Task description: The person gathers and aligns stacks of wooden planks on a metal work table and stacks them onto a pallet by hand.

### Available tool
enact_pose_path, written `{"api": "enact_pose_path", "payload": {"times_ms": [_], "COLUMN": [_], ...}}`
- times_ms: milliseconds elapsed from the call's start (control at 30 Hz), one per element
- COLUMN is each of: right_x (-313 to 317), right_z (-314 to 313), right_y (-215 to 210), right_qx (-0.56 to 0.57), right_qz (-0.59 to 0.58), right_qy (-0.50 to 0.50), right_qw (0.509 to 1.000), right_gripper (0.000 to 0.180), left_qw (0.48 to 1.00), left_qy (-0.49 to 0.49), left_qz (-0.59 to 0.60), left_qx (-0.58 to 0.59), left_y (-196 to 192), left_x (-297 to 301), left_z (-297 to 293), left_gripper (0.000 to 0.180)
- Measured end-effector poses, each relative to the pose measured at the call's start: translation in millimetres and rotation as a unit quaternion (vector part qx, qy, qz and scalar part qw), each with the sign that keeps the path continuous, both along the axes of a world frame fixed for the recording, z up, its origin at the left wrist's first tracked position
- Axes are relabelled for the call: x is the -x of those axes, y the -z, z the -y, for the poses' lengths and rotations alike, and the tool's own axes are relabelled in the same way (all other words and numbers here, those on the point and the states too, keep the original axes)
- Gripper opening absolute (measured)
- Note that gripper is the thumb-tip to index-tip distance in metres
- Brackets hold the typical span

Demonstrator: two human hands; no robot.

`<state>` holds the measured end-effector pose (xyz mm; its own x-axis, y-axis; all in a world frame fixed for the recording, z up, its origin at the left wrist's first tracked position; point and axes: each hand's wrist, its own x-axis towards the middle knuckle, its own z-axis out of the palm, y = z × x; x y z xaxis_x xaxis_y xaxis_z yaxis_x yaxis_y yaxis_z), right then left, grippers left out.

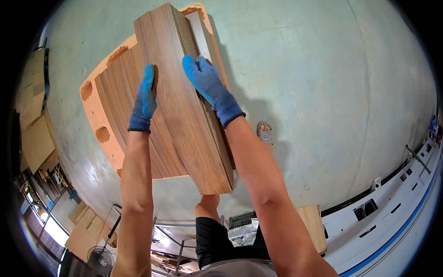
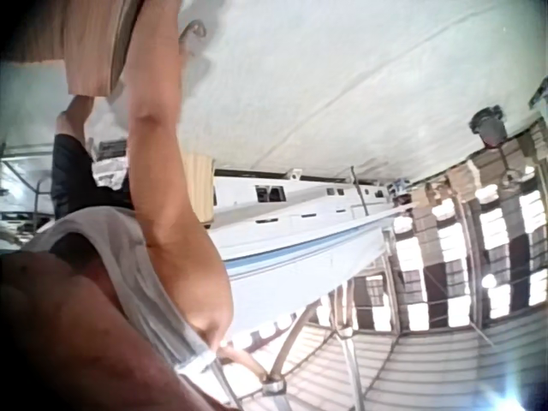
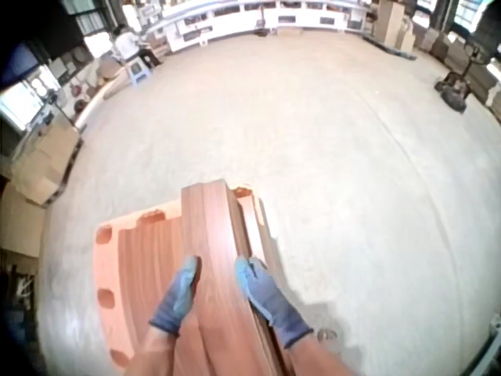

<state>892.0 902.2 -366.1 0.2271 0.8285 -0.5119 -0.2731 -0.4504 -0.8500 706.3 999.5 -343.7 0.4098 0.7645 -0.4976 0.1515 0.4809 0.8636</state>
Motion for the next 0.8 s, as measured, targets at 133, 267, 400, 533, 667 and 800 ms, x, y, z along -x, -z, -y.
{"api": "enact_pose_path", "payload": {"times_ms": [133, 267, 400, 533, 667, 800], "right_x": [17.1, 11.3, 6.9, 10.0, 8.2, -1.8], "right_z": [-3.2, 0.2, -2.5, 0.9, -2.8, 21.4], "right_y": [-8.7, -16.3, -7.6, -2.7, 3.0, -22.7], "right_qx": [0.050, 0.054, 0.045, 0.042, 0.018, 0.068], "right_qz": [0.097, 0.056, 0.054, 0.068, 0.077, 0.048], "right_qy": [0.023, 0.021, -0.019, -0.010, 0.013, -0.029], "right_qw": [0.994, 0.997, 0.997, 0.997, 0.997, 0.996], "right_gripper": [0.076, 0.088, 0.091, 0.091, 0.087, 0.082], "left_qw": [1.000, 0.999, 0.995, 0.993, 0.988, 0.997], "left_qy": [0.006, 0.036, 0.005, 0.016, 0.035, -0.022], "left_qz": [-0.017, -0.018, -0.074, -0.105, -0.144, -0.072], "left_qx": [-0.008, -0.010, -0.071, -0.052, -0.039, -0.032], "left_y": [-4.5, -5.6, 2.9, 7.1, 8.5, -8.5], "left_x": [0.4, -0.5, 0.9, 1.1, -0.5, -0.2], "left_z": [2.8, -1.2, -4.4, -1.6, -7.2, 16.5], "left_gripper": [0.080, 0.082, 0.059, 0.053, 0.054, 0.060]}}
